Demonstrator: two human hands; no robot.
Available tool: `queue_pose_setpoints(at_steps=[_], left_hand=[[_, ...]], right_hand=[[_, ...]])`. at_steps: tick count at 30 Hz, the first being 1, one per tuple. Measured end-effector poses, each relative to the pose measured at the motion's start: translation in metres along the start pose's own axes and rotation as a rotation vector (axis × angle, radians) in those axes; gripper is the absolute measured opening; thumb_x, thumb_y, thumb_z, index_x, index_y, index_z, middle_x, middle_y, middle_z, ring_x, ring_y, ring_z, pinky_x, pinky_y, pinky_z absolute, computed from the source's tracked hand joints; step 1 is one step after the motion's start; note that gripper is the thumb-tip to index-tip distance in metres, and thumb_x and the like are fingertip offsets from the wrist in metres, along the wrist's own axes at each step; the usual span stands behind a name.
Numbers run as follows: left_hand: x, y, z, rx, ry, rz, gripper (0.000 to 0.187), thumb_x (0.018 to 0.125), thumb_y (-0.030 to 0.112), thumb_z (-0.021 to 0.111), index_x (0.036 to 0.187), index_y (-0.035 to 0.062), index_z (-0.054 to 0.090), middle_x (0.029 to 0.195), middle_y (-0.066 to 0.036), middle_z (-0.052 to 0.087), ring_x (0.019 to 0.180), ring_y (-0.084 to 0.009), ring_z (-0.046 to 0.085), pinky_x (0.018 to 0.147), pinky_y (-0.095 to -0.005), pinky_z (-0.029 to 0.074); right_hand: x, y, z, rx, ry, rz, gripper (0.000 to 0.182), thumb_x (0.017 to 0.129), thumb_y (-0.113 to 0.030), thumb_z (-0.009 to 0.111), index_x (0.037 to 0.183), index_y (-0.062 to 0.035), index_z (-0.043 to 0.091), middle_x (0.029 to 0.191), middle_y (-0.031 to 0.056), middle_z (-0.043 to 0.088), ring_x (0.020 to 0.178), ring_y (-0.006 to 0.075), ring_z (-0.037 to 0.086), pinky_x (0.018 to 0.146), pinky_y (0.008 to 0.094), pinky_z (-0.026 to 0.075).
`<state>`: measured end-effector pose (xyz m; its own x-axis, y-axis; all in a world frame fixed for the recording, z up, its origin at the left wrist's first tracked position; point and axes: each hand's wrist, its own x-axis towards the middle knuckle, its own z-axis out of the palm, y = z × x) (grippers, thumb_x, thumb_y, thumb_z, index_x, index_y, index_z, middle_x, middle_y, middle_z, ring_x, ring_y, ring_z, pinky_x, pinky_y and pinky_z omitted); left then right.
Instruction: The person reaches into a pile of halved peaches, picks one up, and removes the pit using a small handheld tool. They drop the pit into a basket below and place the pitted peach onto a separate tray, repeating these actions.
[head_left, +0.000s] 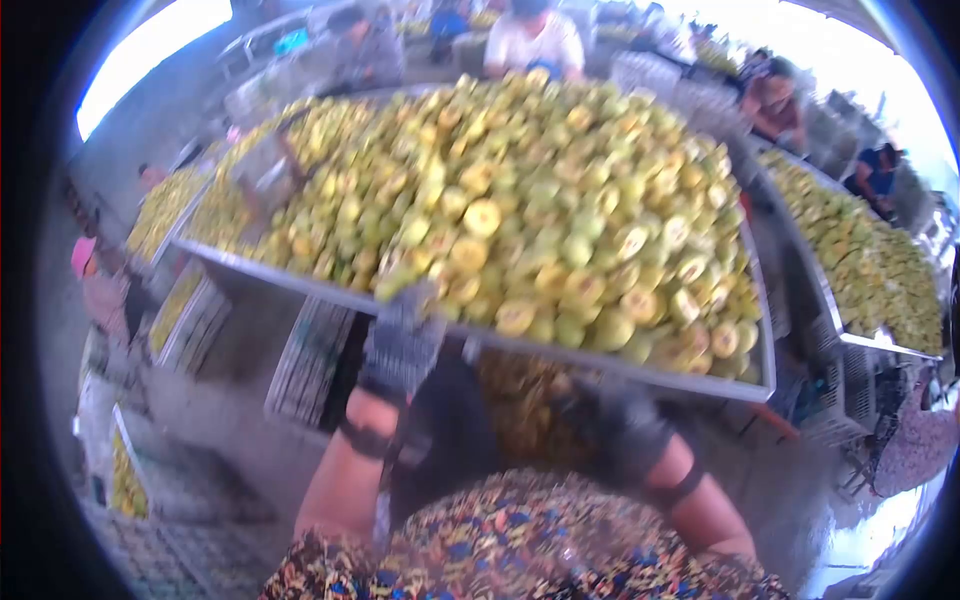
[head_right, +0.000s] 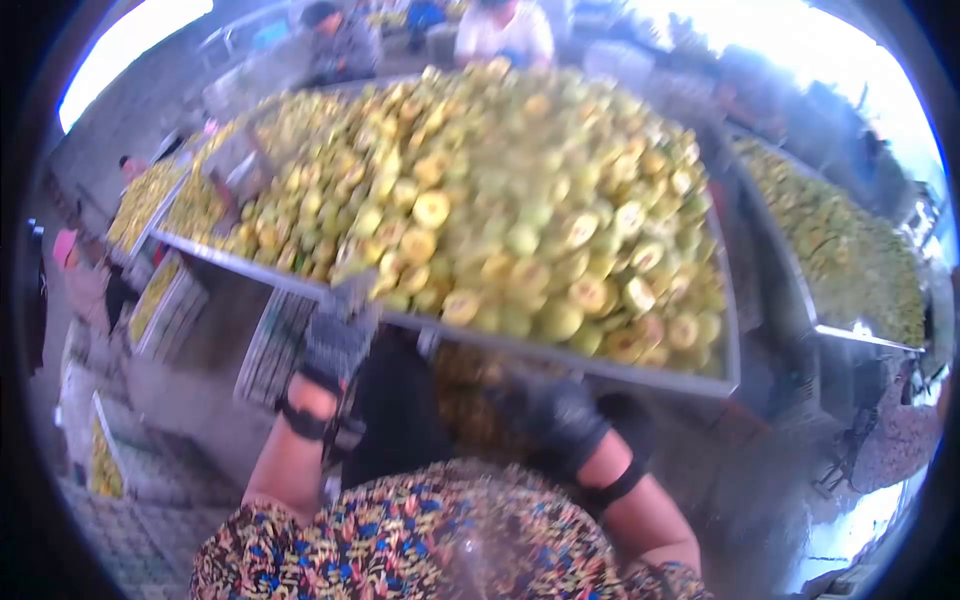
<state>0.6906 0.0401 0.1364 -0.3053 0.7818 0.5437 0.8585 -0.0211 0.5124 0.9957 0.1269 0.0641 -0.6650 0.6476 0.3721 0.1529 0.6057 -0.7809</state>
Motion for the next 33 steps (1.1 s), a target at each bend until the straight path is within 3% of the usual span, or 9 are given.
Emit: queue_pose_setpoints(at_steps=[1,5,13,19,24,26,28,31,33], left_hand=[[-0.006,-0.026,0.002,0.205,0.020,0.169,0.033,0.089,0.016,0.064,0.120,0.0037,0.063,0.120,-0.017,0.064,0.112,-0.0338,0.060,0.097,-0.0396,0.048],[-0.012,0.020,-0.034,-0.583,0.014,-0.524,0.032,0.092,0.005,0.063,0.124,-0.0008,0.061,0.119,-0.012,0.067,0.106,-0.0154,0.063,0.094,-0.0295,0.050],[0.009,0.018,0.038,-0.059,-0.220,0.165,0.028,0.091,0.020,0.060,0.116,0.0074,0.066,0.112,-0.015,0.068,0.106,-0.0344,0.063,0.095,-0.0360,0.050],[0.030,-0.003,0.144,0.465,-0.288,-0.008,0.058,0.081,0.054,0.059,0.121,0.0122,0.061,0.143,-0.015,0.045,0.133,-0.0388,0.038,0.112,-0.0599,0.021],[0.024,0.020,0.128,-0.062,-0.333,0.145,0.038,0.080,0.024,0.065,0.116,0.0104,0.063,0.131,-0.018,0.054,0.120,-0.0368,0.051,0.104,-0.0472,0.039],[0.024,0.016,0.143,-0.159,-0.377,0.241,0.031,0.079,0.018,0.065,0.109,0.0076,0.065,0.117,-0.019,0.062,0.106,-0.0365,0.059,0.096,-0.0427,0.047],[0.035,0.033,0.129,-0.159,-0.430,0.326,0.029,0.079,0.018,0.066,0.106,0.0060,0.065,0.110,-0.019,0.065,0.100,-0.0366,0.062,0.093,-0.0415,0.050],[0.027,0.045,0.102,-0.144,-0.459,0.266,0.031,0.079,0.017,0.072,0.107,0.0054,0.065,0.103,-0.014,0.069,0.095,-0.0317,0.066,0.086,-0.0393,0.054],[0.016,0.044,0.092,-0.683,-0.370,-0.232,0.035,0.079,0.020,0.075,0.108,0.0053,0.064,0.098,-0.010,0.068,0.090,-0.0234,0.067,0.081,-0.0321,0.055]], right_hand=[[0.008,-0.020,-0.010,-0.191,-0.075,-0.012,0.030,0.089,-0.029,0.065,0.117,-0.0184,0.064,0.087,0.0097,0.071,0.075,0.0316,0.068,0.065,0.0424,0.051],[0.016,-0.068,-0.014,-0.308,-0.134,0.241,0.031,0.090,-0.031,0.066,0.114,-0.0110,0.066,0.090,0.0168,0.069,0.080,0.0375,0.067,0.072,0.0441,0.053],[0.014,-0.078,-0.039,-0.100,0.054,0.376,0.031,0.098,-0.035,0.057,0.108,-0.0065,0.066,0.085,0.0193,0.067,0.084,0.0366,0.067,0.073,0.0428,0.052],[0.011,-0.049,-0.040,-0.199,0.167,0.144,0.024,0.097,-0.026,0.060,0.104,-0.0036,0.068,0.082,0.0190,0.068,0.075,0.0311,0.069,0.067,0.0381,0.053],[0.026,-0.068,-0.044,-0.005,0.126,0.433,0.030,0.100,-0.031,0.055,0.108,-0.0041,0.067,0.082,0.0150,0.070,0.075,0.0261,0.069,0.066,0.0383,0.053],[0.011,-0.021,-0.030,-0.437,0.225,-0.053,0.033,0.101,-0.035,0.053,0.108,-0.0055,0.066,0.081,0.0168,0.068,0.075,0.0285,0.068,0.067,0.0401,0.053],[0.021,-0.055,-0.045,-0.177,0.170,0.186,0.034,0.101,-0.036,0.053,0.108,-0.0058,0.065,0.083,0.0206,0.066,0.077,0.0317,0.067,0.069,0.0419,0.052],[0.009,-0.068,-0.053,-0.134,0.167,0.092,0.036,0.101,-0.037,0.052,0.109,-0.0044,0.064,0.087,0.0237,0.066,0.081,0.0343,0.066,0.073,0.0431,0.052],[0.000,-0.068,-0.050,-0.150,0.203,0.137,0.038,0.101,-0.038,0.051,0.109,-0.0028,0.064,0.091,0.0242,0.066,0.085,0.0369,0.067,0.076,0.0436,0.051]])
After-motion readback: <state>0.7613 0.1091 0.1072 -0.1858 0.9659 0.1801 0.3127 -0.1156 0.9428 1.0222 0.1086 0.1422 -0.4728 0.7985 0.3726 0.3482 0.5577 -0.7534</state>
